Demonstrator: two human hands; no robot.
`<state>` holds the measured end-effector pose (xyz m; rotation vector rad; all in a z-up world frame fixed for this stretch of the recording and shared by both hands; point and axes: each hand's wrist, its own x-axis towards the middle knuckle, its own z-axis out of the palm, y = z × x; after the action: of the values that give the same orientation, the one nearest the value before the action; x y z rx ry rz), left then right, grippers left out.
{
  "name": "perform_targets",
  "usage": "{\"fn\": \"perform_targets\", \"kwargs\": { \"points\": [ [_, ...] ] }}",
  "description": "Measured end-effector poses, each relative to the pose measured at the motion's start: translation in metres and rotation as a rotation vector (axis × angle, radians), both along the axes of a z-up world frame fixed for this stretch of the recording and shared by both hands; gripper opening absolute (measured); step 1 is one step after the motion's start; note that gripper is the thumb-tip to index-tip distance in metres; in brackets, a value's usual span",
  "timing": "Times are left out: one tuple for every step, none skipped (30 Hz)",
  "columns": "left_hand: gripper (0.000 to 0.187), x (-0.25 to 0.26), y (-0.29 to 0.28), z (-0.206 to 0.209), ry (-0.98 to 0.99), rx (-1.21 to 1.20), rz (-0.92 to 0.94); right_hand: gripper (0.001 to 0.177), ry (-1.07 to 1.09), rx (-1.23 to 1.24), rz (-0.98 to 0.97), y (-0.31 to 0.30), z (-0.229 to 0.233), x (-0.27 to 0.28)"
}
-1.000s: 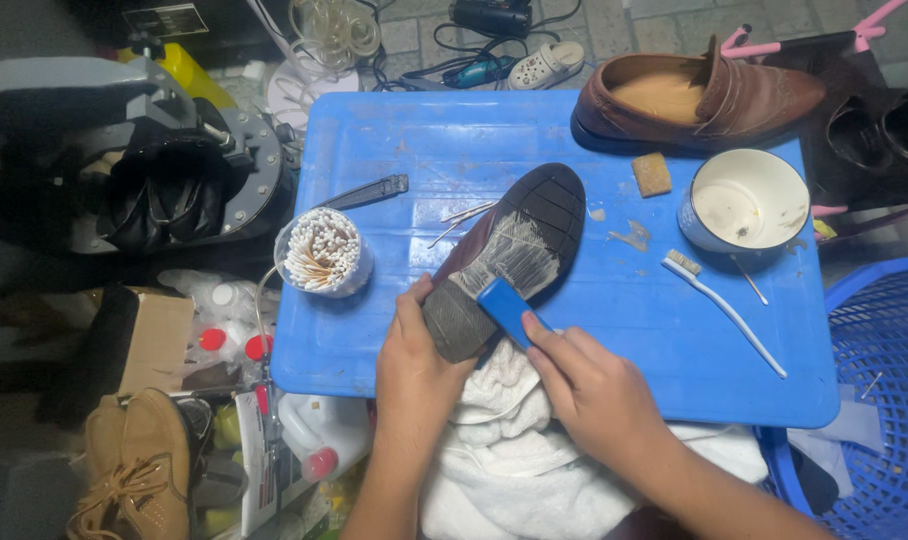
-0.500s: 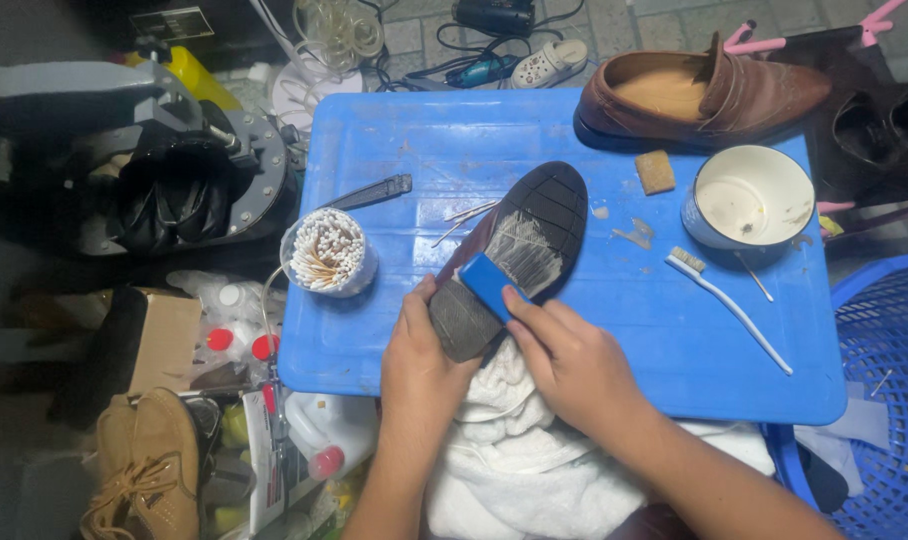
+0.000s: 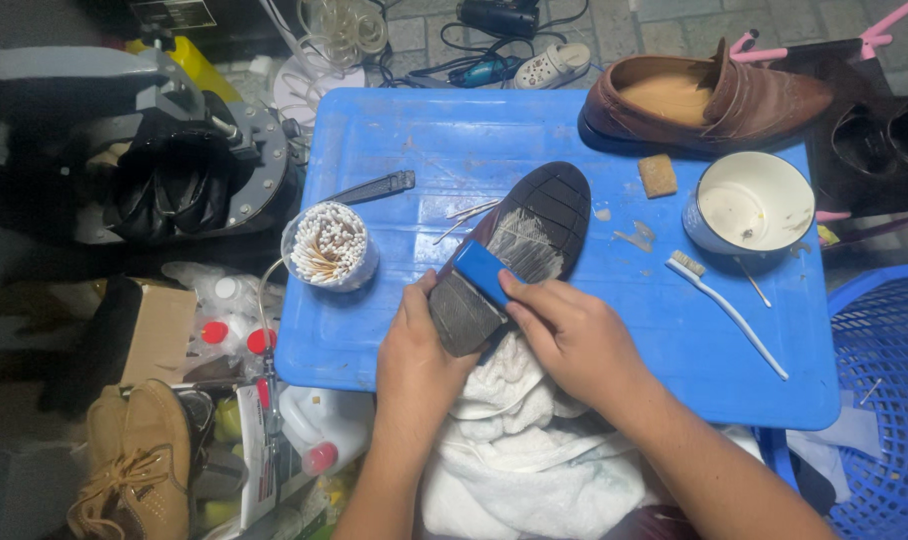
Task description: The person cleans the sole of a brown leather shoe using cotton swabs and a brush. They repeatedly apply a cleaning agent to the sole, scrub with a brush, and wipe with a cloth.
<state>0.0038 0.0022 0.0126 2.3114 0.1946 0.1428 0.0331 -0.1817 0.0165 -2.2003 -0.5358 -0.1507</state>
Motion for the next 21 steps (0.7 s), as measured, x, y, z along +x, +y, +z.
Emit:
{"fn": "perform_targets", "kwargs": {
  "points": [
    [0.090,0.000,0.000,0.001,-0.020,0.001,0.001,0.031,-0.004,-0.027,-0.013,-0.001,0.000,-0.004],
    [0.089,-0.001,-0.001,0.001,-0.041,0.003,0.001,0.031,0.019,-0.033,-0.006,-0.005,-0.001,-0.008],
    [0.088,-0.001,-0.002,0.001,-0.067,0.000,-0.001,0.031,0.035,-0.044,-0.002,-0.013,0.000,-0.013],
    [0.088,-0.001,-0.002,0.000,-0.077,0.009,-0.006,0.031,0.051,-0.053,0.002,-0.019,-0.002,-0.018],
    [0.088,-0.002,-0.002,-0.001,-0.087,0.009,-0.009,0.031,0.056,-0.109,-0.050,-0.024,-0.004,-0.025],
    [0.088,-0.003,-0.001,-0.003,-0.096,0.009,-0.012,0.031,0.061,-0.165,-0.103,-0.027,-0.007,-0.033],
    [0.088,-0.001,0.000,-0.004,-0.115,0.022,-0.028,0.032,0.063,-0.219,-0.154,-0.031,-0.011,-0.035],
    [0.089,0.000,0.001,-0.006,-0.134,0.034,-0.045,0.031,0.007,-0.204,-0.203,-0.036,-0.015,-0.030],
    [0.089,-0.001,0.002,-0.007,-0.148,0.053,-0.055,0.030,-0.047,-0.182,-0.244,-0.039,-0.020,-0.023],
    [0.089,-0.003,0.001,-0.008,-0.143,0.045,-0.052,0.029,-0.101,-0.161,-0.284,-0.042,-0.024,-0.017],
    [0.089,-0.003,0.001,-0.009,-0.141,0.040,-0.050,0.028,-0.124,-0.127,-0.304,-0.045,-0.026,-0.011],
    [0.089,-0.002,0.001,-0.009,-0.138,0.035,-0.048,0.028,-0.148,-0.094,-0.323,-0.046,-0.026,-0.004],
    [0.090,-0.002,0.001,-0.009,-0.128,0.030,-0.039,0.027,-0.169,-0.058,-0.338,-0.047,-0.026,0.000],
    [0.091,-0.002,0.000,-0.009,-0.117,0.026,-0.030,0.031,-0.171,-0.087,-0.316,-0.042,-0.026,-0.003],
    [0.092,-0.002,0.000,-0.008,-0.107,0.023,-0.027,0.036,-0.173,-0.114,-0.299,-0.034,-0.027,-0.010],
    [0.092,-0.002,0.000,-0.008,-0.103,0.023,-0.023,0.041,-0.176,-0.140,-0.282,-0.030,-0.026,-0.017],
    [0.092,-0.002,-0.001,-0.007,-0.098,0.022,-0.021,0.040,-0.122,-0.127,-0.233,-0.029,-0.024,-0.024],
    [0.093,-0.003,-0.001,-0.007,-0.093,0.022,-0.020,0.039,-0.068,-0.113,-0.184,-0.028,-0.022,-0.033],
    [0.092,-0.002,-0.001,-0.006,-0.099,0.027,-0.023,0.038,-0.020,-0.100,-0.134,-0.027,-0.021,-0.035],
    [0.092,-0.002,-0.001,-0.006,-0.105,0.033,-0.026,0.037,0.003,-0.124,-0.165,-0.029,-0.020,-0.031],
    [0.092,-0.002,0.000,-0.006,-0.109,0.039,-0.031,0.037,0.029,-0.147,-0.198,-0.035,-0.020,-0.022]
  ]
}}
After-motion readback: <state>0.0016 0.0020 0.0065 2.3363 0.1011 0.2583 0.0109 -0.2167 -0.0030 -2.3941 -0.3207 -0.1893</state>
